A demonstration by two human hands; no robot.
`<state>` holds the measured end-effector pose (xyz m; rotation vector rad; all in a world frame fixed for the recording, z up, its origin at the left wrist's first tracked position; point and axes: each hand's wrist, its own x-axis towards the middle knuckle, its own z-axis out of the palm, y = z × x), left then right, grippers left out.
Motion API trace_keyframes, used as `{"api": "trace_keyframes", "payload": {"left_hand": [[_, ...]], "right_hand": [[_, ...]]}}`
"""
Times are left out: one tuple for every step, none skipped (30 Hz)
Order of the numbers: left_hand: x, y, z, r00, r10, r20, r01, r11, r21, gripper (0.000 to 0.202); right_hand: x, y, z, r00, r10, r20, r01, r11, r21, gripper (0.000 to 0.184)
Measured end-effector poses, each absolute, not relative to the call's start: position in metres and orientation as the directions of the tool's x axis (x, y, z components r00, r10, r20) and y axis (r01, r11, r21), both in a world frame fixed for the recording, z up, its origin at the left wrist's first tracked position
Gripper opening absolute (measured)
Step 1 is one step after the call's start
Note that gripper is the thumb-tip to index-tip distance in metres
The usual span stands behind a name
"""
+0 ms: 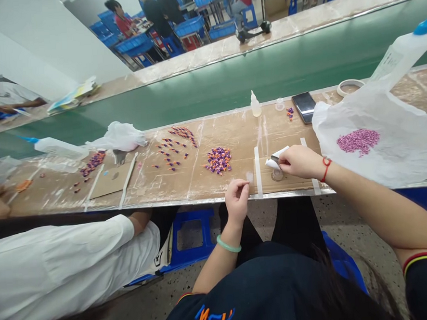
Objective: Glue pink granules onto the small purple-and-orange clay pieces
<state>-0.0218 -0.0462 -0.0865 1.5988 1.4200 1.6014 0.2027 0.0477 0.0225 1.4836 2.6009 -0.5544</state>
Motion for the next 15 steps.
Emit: {"api": "trace_keyframes", "payload": {"left_hand": [[-0.022, -0.046, -0.086, -0.214, 0.872, 0.439, 0.331, -0.358, 0.873, 0.012], [-0.022, -0.046, -0.086, -0.215, 0.872, 0.441, 0.332, -0.359, 0.872, 0.012], [-0.022, -0.046, -0.086, -0.215, 0.871, 0.442, 0.333, -0.360, 0.872, 0.012], [-0.022, -0.046, -0.086, -0.215, 0.870, 0.443, 0.334, -0.361, 0.871, 0.011], [-0.022, -0.046, -0.086, -0.215, 0.870, 0.443, 0.335, -0.361, 0.870, 0.011], [-0.022, -0.047, -0.086, -0.216, 0.870, 0.444, 0.336, -0.360, 0.870, 0.011], [-0.022, -0.047, -0.086, -0.216, 0.870, 0.444, 0.337, -0.360, 0.870, 0.011], [-0.022, -0.047, -0.086, -0.217, 0.870, 0.443, 0.338, -0.359, 0.870, 0.011], [-0.022, -0.047, -0.086, -0.217, 0.870, 0.443, 0.338, -0.359, 0.870, 0.011], [-0.022, -0.047, -0.086, -0.218, 0.870, 0.443, 0.337, -0.358, 0.871, 0.011], [-0.021, -0.047, -0.086, -0.219, 0.870, 0.442, 0.336, -0.358, 0.871, 0.011], [-0.021, -0.047, -0.086, -0.219, 0.870, 0.441, 0.334, -0.358, 0.872, 0.011], [-0.021, -0.047, -0.086, -0.220, 0.871, 0.440, 0.332, -0.358, 0.873, 0.011], [-0.021, -0.047, -0.087, -0.220, 0.871, 0.440, 0.331, -0.358, 0.873, 0.011], [-0.021, -0.047, -0.087, -0.221, 0.871, 0.440, 0.330, -0.358, 0.874, 0.011]], "right_hand": [[0.201, 0.048, 0.023, -0.514, 0.815, -0.268, 0.854, 0.457, -0.249, 0.028], [0.199, 0.049, 0.024, -0.508, 0.815, -0.277, 0.859, 0.456, -0.234, 0.026], [0.197, 0.050, 0.024, -0.505, 0.814, -0.287, 0.862, 0.457, -0.218, 0.023], [0.195, 0.052, 0.025, -0.502, 0.812, -0.297, 0.864, 0.462, -0.200, 0.021], [0.192, 0.054, 0.027, -0.502, 0.809, -0.306, 0.865, 0.468, -0.182, 0.019], [0.189, 0.056, 0.028, -0.503, 0.804, -0.317, 0.864, 0.476, -0.165, 0.017], [0.185, 0.058, 0.029, -0.507, 0.796, -0.330, 0.861, 0.486, -0.150, 0.015], [0.182, 0.059, 0.030, -0.513, 0.786, -0.346, 0.856, 0.498, -0.139, 0.013], [0.178, 0.061, 0.032, -0.521, 0.773, -0.362, 0.850, 0.511, -0.130, 0.012], [0.175, 0.063, 0.033, -0.528, 0.761, -0.376, 0.843, 0.523, -0.124, 0.011], [0.172, 0.064, 0.034, -0.535, 0.751, -0.388, 0.837, 0.534, -0.120, 0.010], [0.171, 0.065, 0.035, -0.540, 0.744, -0.394, 0.832, 0.542, -0.117, 0.010], [0.170, 0.065, 0.035, -0.542, 0.742, -0.395, 0.830, 0.546, -0.113, 0.010], [0.171, 0.066, 0.035, -0.540, 0.746, -0.390, 0.832, 0.545, -0.109, 0.010], [0.173, 0.067, 0.036, -0.534, 0.756, -0.379, 0.836, 0.539, -0.103, 0.011]]}}
